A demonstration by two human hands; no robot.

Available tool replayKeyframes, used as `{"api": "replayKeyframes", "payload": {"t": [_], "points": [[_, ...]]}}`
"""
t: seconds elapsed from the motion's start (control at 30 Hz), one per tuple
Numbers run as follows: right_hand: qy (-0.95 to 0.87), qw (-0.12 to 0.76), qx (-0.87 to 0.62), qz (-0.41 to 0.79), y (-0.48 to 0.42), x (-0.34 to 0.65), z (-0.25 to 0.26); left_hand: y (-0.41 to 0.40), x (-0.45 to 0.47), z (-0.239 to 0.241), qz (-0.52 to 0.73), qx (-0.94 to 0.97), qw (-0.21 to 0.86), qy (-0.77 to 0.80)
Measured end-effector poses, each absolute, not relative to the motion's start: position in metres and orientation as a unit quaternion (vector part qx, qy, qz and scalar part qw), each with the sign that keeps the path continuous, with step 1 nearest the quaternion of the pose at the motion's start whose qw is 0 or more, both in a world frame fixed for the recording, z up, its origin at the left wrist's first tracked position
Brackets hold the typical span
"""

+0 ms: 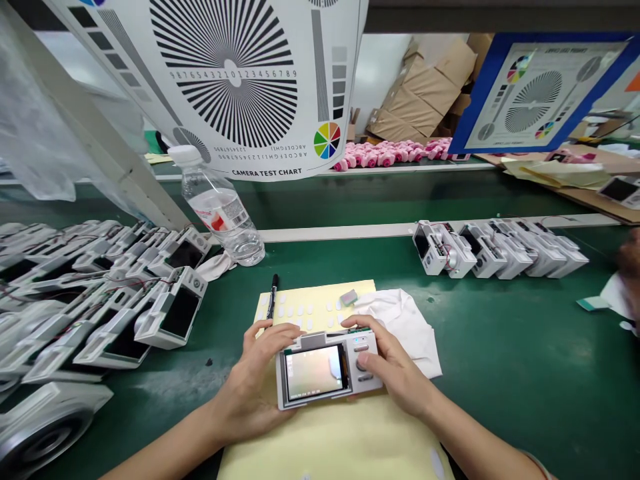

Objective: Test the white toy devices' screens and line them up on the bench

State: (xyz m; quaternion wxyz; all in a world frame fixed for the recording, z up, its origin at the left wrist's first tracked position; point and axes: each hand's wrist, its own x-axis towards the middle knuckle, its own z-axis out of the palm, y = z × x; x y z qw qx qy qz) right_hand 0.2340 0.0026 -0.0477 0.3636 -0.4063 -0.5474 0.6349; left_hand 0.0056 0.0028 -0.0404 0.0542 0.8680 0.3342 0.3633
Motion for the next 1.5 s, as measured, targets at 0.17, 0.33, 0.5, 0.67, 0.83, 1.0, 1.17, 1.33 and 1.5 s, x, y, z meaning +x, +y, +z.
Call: {"api": "replayKeyframes", "payload": {"t": [0.17, 0.33, 0.5, 0.67, 0.83, 1.0, 1.17, 1.33, 1.5], "points": [[-0.520, 0.358, -0.411, 0.657, 0.002, 0.233, -0.043, 0.002, 0.006, -0.037, 0.362, 0.864, 0.068, 0.344], [-0.500, 0.362, -0.407, 0.674, 0.001, 0.232, -0.040, 0.001, 0.005, -0.039, 0.361, 0.863, 0.078, 0.345], [-0.469, 0.352, -0.387, 0.712, 0.001, 0.230, -0.039, 0.003, 0.004, -0.041, 0.362, 0.860, 0.092, 0.347], [-0.508, 0.350, -0.415, 0.669, 0.002, 0.232, -0.041, 0.003, 0.005, -0.041, 0.367, 0.858, 0.091, 0.349], [-0.526, 0.356, -0.411, 0.653, 0.003, 0.233, -0.043, 0.002, 0.005, -0.043, 0.367, 0.857, 0.105, 0.347], [-0.537, 0.349, -0.411, 0.648, 0.002, 0.234, -0.043, 0.003, 0.004, -0.043, 0.360, 0.861, 0.092, 0.347], [-0.505, 0.345, -0.402, 0.682, 0.001, 0.233, -0.041, 0.004, 0.004, -0.040, 0.352, 0.863, 0.090, 0.351], [-0.523, 0.365, -0.403, 0.656, 0.002, 0.233, -0.045, 0.002, 0.006, -0.038, 0.360, 0.865, 0.067, 0.342], [-0.556, 0.386, -0.440, 0.590, 0.002, 0.233, -0.054, 0.000, 0.008, -0.036, 0.359, 0.873, 0.037, 0.328]]}}
